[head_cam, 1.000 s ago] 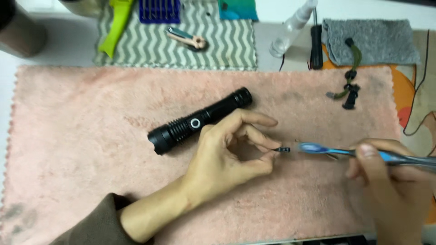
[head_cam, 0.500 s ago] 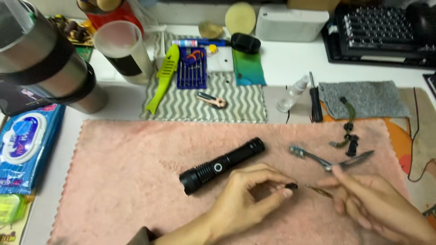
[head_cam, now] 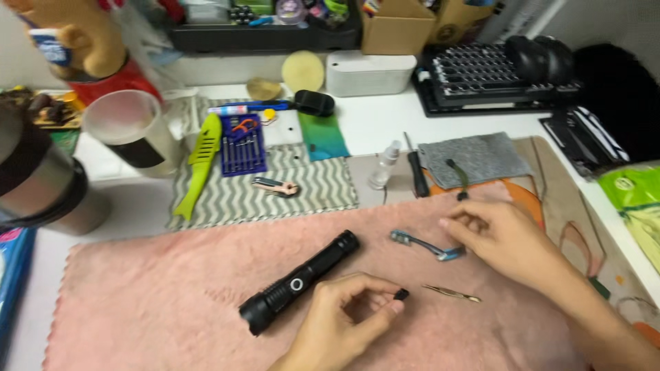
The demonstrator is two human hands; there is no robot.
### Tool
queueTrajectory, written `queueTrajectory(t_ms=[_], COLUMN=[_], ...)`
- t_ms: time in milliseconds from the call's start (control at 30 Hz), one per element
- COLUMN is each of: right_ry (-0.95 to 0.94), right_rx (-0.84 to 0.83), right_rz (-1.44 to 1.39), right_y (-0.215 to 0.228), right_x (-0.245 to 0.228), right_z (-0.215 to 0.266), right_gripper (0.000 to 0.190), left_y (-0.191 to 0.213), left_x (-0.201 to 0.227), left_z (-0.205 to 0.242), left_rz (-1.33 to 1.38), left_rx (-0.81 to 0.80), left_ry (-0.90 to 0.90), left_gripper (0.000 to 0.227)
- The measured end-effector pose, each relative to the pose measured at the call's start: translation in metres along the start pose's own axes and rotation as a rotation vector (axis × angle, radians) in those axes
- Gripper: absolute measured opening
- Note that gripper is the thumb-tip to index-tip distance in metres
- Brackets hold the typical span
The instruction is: The person cleans a small black flashlight component using a toothbrush and tweezers on a pink towel. They also handle a green cord with beads, threading it through the component and brushing it.
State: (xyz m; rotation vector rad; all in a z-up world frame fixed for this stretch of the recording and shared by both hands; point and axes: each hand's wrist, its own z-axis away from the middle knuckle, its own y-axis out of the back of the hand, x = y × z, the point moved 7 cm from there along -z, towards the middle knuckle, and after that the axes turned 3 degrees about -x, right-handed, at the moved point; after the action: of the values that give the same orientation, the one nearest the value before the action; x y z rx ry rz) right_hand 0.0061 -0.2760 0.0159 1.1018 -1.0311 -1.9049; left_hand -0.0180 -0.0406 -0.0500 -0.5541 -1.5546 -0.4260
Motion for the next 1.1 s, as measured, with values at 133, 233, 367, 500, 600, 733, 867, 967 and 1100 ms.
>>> queueTrajectory(t_ms=[133, 233, 367, 500, 600, 733, 867, 967, 1100], right_ry=[0.168, 0.135, 0.285, 0.681, 0.698, 0.459, 0.239, 0.076, 0.188], right_rx=[0.141, 0.117, -0.029, 0.21, 0.407, 0.346, 0.514, 0.473, 0.548], right_rz=[0.015, 0.024, 0.029, -0.085, -0.155, 0.056, 0.021, 0.17, 0.227], right_y=[0.007, 0.005, -0.029, -0.058, -0.054, -0.017, -0.004, -0.018, -0.026], right_x=[0.02, 0.02, 0.011, 0.019, 0.017, 0.041, 0.14, 0.186, 0.194], right_z=[-0.01, -0.003, 0.008, 0.014, 0.036, 0.058, 0.057, 0.059, 0.055], right_gripper=[0.018, 0.019, 0.035, 0.03, 0.038, 0.026, 0.029, 0.047, 0.044], left_y=[-0.001, 0.001, 0.001, 0.003, 0.008, 0.008, 0.008, 0.005, 0.001], left_x=[-0.006, -0.002, 0.001, -0.002, -0.018, -0.028, -0.027, -0.021, -0.003], left_z=[0.0, 0.0, 0.0, 0.0, 0.0, 0.005, 0.006, 0.004, -0.001], left_rz=[0.013, -0.015, -0.04, -0.139, -0.221, -0.179, -0.163, -0.182, -0.279], left_rx=[-0.004, 0.011, 0.007, -0.007, 0.036, 0.074, 0.086, 0.063, -0.01], left_ry=[0.044, 0.077, 0.003, -0.03, -0.037, -0.006, -0.006, -0.045, -0.05], left_gripper=[0.015, 0.014, 0.014, 0.017, 0.016, 0.018, 0.02, 0.018, 0.015])
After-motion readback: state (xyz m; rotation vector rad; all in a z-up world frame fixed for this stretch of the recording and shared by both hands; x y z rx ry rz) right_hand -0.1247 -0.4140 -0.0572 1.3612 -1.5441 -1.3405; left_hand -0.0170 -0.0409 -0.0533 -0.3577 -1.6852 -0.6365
